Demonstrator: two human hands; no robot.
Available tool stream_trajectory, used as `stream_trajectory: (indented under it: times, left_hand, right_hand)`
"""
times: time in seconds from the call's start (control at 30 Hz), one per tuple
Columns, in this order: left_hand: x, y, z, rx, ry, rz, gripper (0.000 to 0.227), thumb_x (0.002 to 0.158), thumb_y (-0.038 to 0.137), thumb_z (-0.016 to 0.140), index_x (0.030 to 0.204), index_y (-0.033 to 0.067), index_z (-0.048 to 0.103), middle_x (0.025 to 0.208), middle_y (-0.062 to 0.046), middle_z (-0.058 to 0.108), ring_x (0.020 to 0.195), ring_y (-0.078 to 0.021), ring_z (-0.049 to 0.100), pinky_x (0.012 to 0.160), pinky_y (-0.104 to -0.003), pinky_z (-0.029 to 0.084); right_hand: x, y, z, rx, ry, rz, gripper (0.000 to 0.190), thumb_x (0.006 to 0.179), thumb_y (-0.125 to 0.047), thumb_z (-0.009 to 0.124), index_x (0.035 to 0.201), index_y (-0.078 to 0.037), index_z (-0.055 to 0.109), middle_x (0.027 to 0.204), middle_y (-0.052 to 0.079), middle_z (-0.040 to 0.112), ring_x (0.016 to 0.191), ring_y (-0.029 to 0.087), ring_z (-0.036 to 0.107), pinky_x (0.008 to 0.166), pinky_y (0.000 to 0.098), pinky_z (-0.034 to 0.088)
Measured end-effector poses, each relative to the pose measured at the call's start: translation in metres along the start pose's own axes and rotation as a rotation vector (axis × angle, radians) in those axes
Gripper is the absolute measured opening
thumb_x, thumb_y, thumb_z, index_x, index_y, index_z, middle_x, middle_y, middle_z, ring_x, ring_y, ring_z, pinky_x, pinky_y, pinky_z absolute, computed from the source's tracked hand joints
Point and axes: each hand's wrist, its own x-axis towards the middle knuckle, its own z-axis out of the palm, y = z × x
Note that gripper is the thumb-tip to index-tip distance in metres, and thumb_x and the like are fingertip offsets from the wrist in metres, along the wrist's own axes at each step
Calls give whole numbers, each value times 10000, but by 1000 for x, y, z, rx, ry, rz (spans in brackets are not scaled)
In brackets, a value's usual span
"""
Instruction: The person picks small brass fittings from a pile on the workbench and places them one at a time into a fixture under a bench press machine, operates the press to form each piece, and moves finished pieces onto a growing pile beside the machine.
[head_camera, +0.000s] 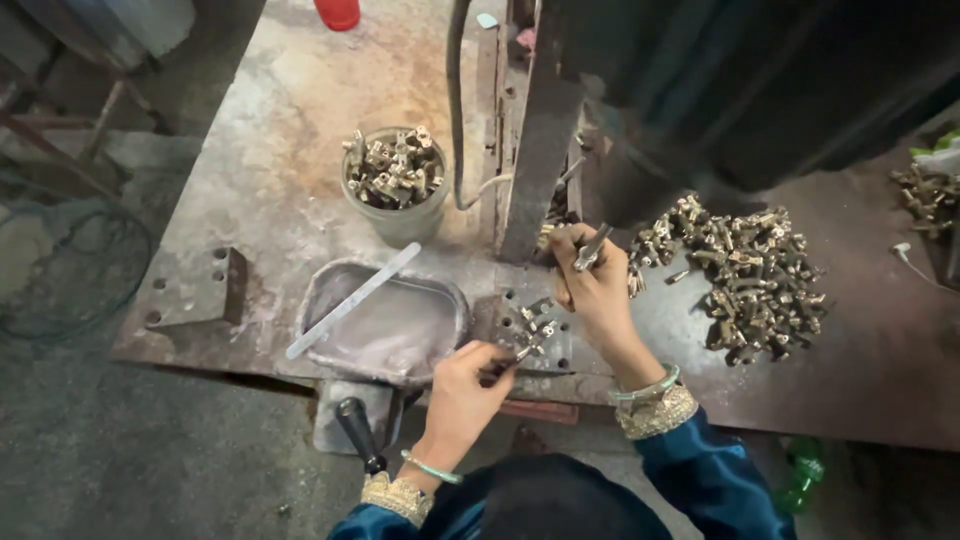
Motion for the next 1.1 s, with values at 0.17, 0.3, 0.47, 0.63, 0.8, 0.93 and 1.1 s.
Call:
stream_trajectory:
  times: [0.17, 0.3, 0.47, 0.63, 0.8, 0.93, 1.1]
  left_hand:
    - [8, 3, 20, 205, 47, 222, 164, 797, 31, 771, 956, 59, 742, 928, -105, 713, 827, -298, 717, 708, -356, 571]
    - [12, 5, 35, 252, 22, 191, 142, 804, 86, 794, 921, 65, 716, 919, -99, 689, 823, -321, 692, 710, -394, 554]
    - [34, 23, 34, 384, 121, 232, 252, 770, 100, 767, 991, 34, 667, 1000, -112, 649, 937, -351, 642, 772, -422, 534]
    - [60, 1, 54, 707, 59, 347, 179, 826, 101, 730, 995, 75, 675, 1038, -81, 657, 1069, -322, 604, 844, -410, 530]
    - [48, 22, 41, 398, 92, 31, 212, 876, 113, 754, 1083, 76, 725, 998, -71, 734, 974, -262, 695, 855, -349, 556]
    - [17, 7, 32, -178, 140, -272, 342, 877, 89, 752, 1207, 7, 716, 1053, -85, 770, 939, -178, 734, 830, -283, 574]
    - [15, 28, 26, -611, 231, -437, 444, 861, 43, 734, 1294, -18, 663, 1047, -121, 759, 888, -149, 727, 761, -305, 636]
  right_hand:
    - [-1, -5, 6, -24, -1, 22, 231, 1038, -216, 631, 888, -40, 630, 656, -33, 548, 434, 33, 421, 390, 234, 301]
    - [5, -7, -7, -51, -108, 32, 181, 992, -209, 625, 920, -45, 649, 779, -21, 659, 450, 29, 465, 384, 222, 324]
    - [3, -3, -6, 22, -72, 63, 259, 1045, -218, 659, 868, -32, 626, 649, -24, 544, 454, 19, 431, 383, 213, 296]
    - [9, 10, -12, -3, -222, 34, 251, 1024, -209, 652, 852, -26, 639, 700, -6, 649, 449, 27, 467, 405, 216, 351]
    - [6, -8, -6, -67, -159, -5, 203, 1021, -199, 628, 931, -24, 677, 803, 13, 705, 458, 16, 464, 403, 198, 357]
    - [7, 6, -8, 10, -145, -2, 172, 1006, -185, 641, 958, -22, 658, 820, 14, 697, 446, 20, 469, 390, 204, 352]
    - [10, 11, -12, -39, -146, 18, 169, 999, -190, 650, 948, -29, 663, 827, 2, 685, 435, 22, 460, 374, 212, 343]
